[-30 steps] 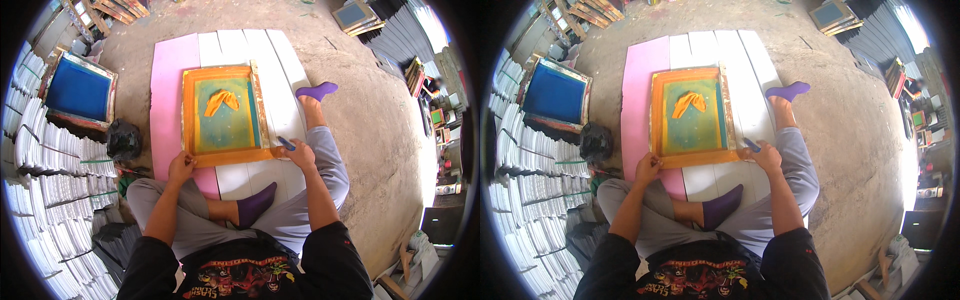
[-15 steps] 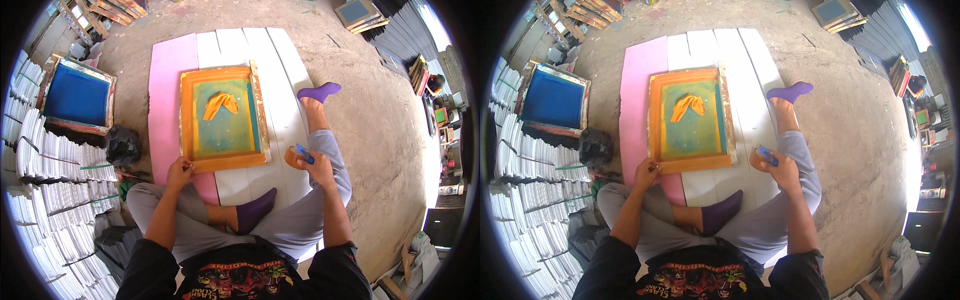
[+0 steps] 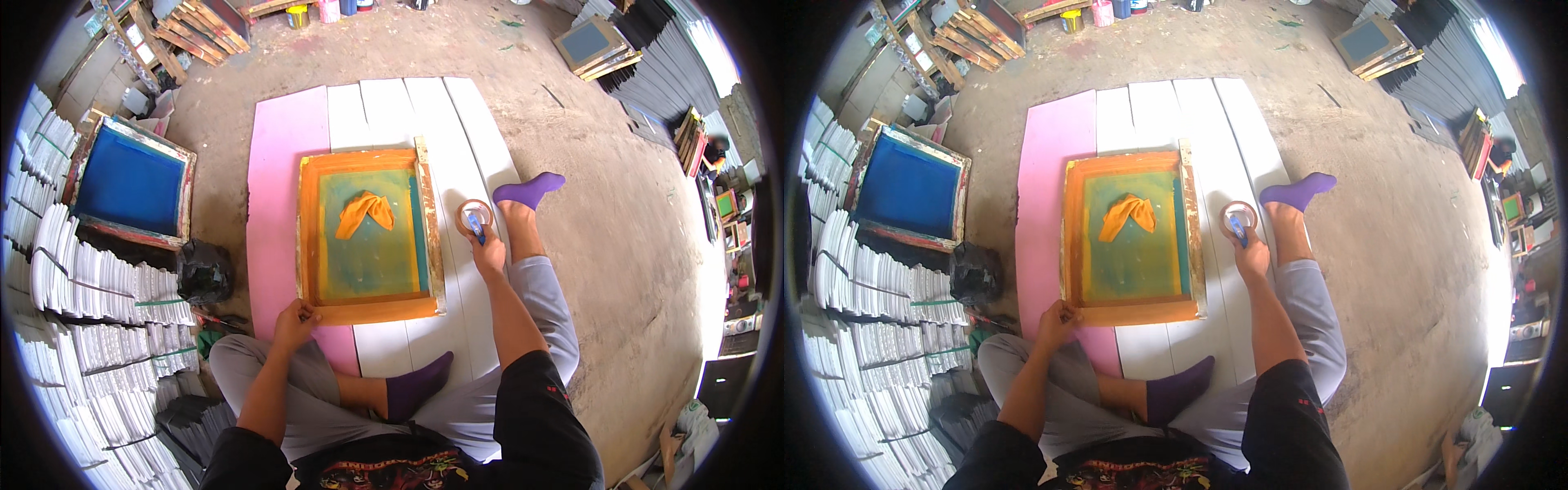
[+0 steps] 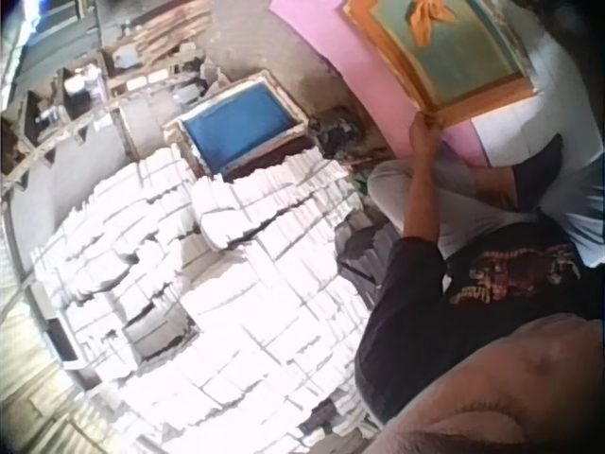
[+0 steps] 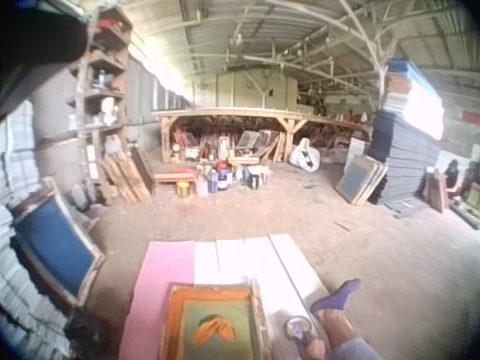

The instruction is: The person sits on the floor and applies orange tape around the edges of a screen printing frame. They repeatedly tear tape, press it along the frame edges, and smooth it down with their fingers. A yellow cloth rests on the screen surface during the process.

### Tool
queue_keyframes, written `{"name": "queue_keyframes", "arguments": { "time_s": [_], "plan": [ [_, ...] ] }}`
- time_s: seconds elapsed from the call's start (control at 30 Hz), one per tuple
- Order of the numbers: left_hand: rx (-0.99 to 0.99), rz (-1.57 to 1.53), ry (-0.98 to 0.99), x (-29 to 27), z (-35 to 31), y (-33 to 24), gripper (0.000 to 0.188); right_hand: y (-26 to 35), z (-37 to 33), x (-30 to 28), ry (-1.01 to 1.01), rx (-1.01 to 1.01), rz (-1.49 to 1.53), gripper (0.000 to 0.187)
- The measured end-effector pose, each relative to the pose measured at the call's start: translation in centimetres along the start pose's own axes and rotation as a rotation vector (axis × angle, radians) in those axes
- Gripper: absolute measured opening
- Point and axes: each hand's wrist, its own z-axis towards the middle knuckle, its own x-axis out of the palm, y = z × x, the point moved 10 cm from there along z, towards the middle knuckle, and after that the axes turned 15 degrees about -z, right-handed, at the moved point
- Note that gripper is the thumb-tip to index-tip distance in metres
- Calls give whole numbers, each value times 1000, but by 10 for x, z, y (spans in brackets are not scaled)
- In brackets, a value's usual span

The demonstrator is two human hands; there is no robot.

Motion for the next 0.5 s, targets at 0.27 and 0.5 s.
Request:
{"name": "queue_keyframes", "arguments": {
  "time_s": [0.27,0.5],
  "plan": [
    [2,-97,6,-2,-10,-13,24,-6,-43,3,-26,-64,-109,51],
    [188,-38,4,-7,-33,-88,20,46,-79,-50,-109,-344,27,43]
  ]
}}
